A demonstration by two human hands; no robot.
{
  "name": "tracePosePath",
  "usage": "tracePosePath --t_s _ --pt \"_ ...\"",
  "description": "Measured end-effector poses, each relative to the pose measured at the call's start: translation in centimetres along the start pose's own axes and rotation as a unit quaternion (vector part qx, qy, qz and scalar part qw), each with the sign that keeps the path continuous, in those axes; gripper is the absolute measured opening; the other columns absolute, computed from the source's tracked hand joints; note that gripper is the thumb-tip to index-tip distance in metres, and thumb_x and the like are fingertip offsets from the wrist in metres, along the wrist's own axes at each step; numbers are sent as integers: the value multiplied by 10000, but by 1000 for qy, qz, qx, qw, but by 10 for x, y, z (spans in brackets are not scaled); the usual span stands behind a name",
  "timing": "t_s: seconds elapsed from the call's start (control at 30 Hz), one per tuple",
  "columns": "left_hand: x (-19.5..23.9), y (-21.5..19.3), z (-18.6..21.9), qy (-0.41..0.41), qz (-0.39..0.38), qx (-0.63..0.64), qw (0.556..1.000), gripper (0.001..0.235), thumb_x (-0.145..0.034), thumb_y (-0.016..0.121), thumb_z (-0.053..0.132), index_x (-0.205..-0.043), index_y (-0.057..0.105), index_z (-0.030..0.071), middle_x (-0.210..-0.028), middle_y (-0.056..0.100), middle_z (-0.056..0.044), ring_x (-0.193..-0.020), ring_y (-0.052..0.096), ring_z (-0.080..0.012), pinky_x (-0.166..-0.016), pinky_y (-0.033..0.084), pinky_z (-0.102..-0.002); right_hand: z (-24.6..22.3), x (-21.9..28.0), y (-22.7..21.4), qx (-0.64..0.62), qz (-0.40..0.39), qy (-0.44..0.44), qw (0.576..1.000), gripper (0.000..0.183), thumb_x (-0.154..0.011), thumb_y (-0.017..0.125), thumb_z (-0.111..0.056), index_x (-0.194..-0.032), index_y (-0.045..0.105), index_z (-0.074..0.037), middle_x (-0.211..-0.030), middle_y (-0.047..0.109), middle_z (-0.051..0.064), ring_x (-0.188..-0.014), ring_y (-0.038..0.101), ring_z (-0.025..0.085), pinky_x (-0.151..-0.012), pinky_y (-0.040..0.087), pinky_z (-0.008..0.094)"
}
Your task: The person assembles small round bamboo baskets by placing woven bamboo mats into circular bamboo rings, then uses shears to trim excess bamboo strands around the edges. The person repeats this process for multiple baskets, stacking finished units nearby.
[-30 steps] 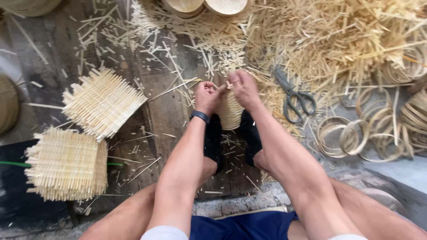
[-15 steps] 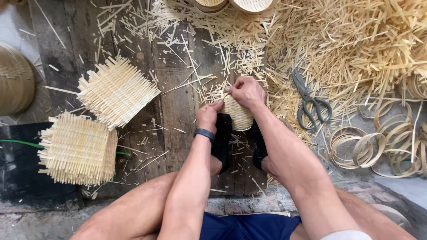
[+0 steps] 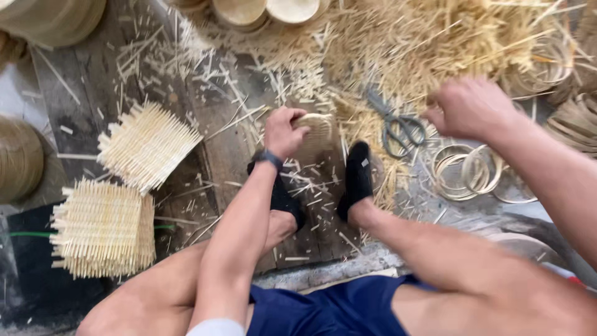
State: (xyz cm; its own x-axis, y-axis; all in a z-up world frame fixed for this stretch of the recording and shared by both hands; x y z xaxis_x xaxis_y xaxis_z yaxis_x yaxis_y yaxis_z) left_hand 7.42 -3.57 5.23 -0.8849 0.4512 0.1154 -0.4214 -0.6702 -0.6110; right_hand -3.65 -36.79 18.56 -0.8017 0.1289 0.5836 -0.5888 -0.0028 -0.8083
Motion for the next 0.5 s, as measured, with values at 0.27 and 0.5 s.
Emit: tracePosePath --t_s 0.27,0.5 --pt "84 31 28 256 -33 -262 930 209 -860 656 -15 -1045 686 76 -1113 644 -87 -1075 606 -276 -984 499 -426 19 -52 185 -212 77 45 973 463 -820 788 -380 -1201 710 -129 -1214 671 177 -1057 665 366 -918 536 474" --pt "76 36 -1 5 90 -125 988 758 -761 855 293 -1350 537 -62 -1318 514 -302 -1214 528 -444 -988 479 -525 27 -101 283 -301 4 119 946 648 -755 835 -281 -1246 545 26 -1088 686 235 -1024 679 372 -935 545 454"
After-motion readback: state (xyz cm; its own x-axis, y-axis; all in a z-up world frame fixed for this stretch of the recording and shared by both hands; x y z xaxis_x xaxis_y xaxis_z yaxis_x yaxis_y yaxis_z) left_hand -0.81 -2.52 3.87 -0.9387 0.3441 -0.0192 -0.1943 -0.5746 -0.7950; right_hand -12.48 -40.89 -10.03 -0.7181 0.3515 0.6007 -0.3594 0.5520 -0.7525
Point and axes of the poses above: each hand's wrist, its own x-axis away from the middle knuckle, its own y-axis out of the palm, z = x × y, the point moved 8 cm from there along -x, towards the middle knuckle
